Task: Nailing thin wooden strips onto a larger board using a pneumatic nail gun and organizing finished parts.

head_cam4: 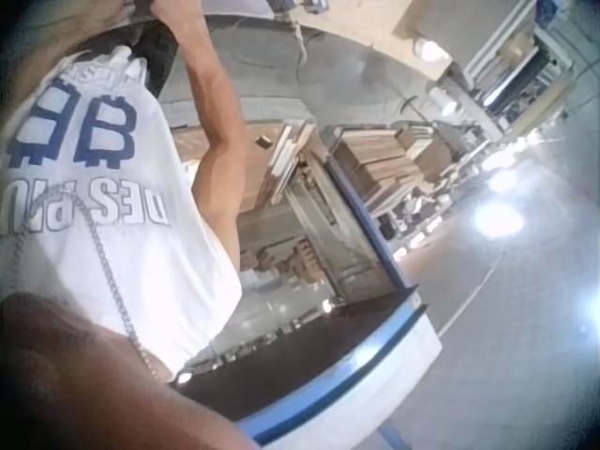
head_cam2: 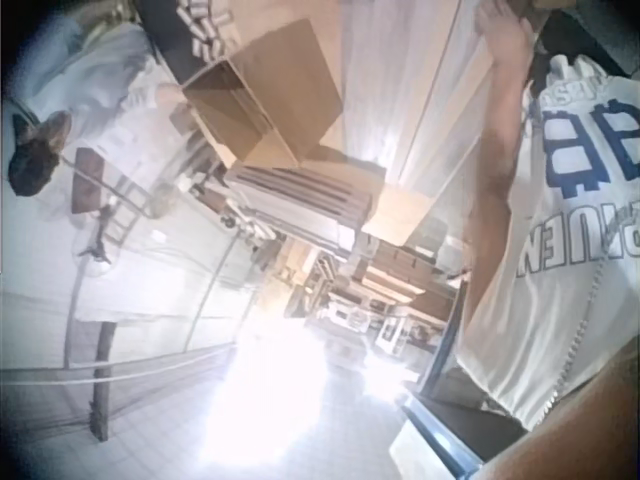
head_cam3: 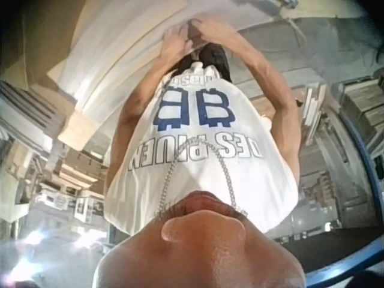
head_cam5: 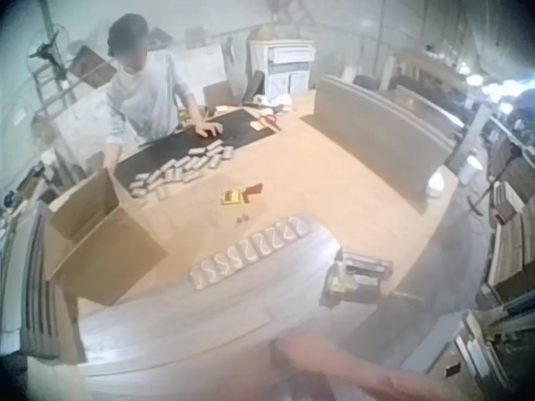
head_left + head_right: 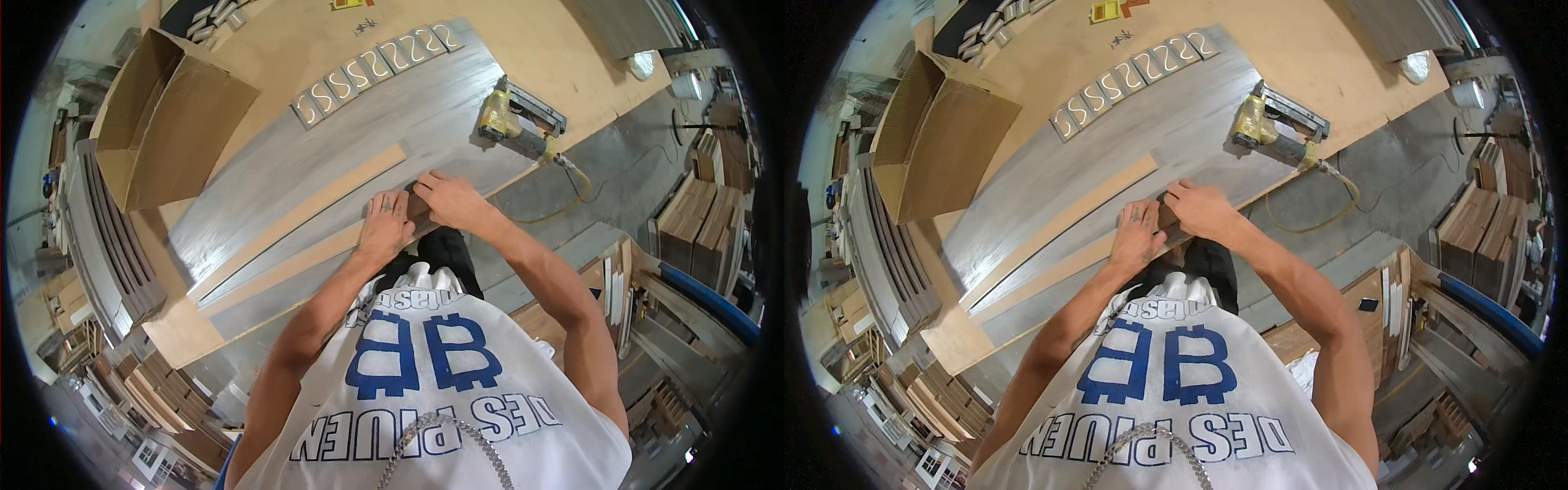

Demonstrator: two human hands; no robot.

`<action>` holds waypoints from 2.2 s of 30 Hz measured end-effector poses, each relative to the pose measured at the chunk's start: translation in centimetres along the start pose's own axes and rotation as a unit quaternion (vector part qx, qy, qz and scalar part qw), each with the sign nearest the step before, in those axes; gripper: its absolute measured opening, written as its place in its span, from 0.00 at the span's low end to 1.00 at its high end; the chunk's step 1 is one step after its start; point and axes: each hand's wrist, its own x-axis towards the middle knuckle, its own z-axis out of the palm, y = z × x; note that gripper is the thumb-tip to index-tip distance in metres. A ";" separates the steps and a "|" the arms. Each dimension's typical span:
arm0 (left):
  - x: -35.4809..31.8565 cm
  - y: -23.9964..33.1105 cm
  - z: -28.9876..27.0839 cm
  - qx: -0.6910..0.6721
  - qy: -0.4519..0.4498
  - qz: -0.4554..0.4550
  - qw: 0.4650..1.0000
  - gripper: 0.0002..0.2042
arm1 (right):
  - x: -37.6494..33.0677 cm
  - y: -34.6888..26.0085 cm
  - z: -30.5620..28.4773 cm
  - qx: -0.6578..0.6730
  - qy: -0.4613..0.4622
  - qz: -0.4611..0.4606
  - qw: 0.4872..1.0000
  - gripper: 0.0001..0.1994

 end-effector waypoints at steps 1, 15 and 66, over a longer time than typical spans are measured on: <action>0.1 0.2 0.4 0.000 -0.014 -0.016 1.000 0.31 | -0.1 -0.3 0.3 0.002 -0.003 -0.001 1.000 0.17; 0.0 0.0 1.2 -0.021 0.035 -0.008 0.999 0.28 | -3.5 -6.0 3.7 0.637 0.060 0.304 0.705 0.40; -0.3 -0.6 1.4 -0.053 0.025 -0.016 0.998 0.26 | -3.6 -7.0 -7.3 0.275 -0.039 0.392 0.877 0.14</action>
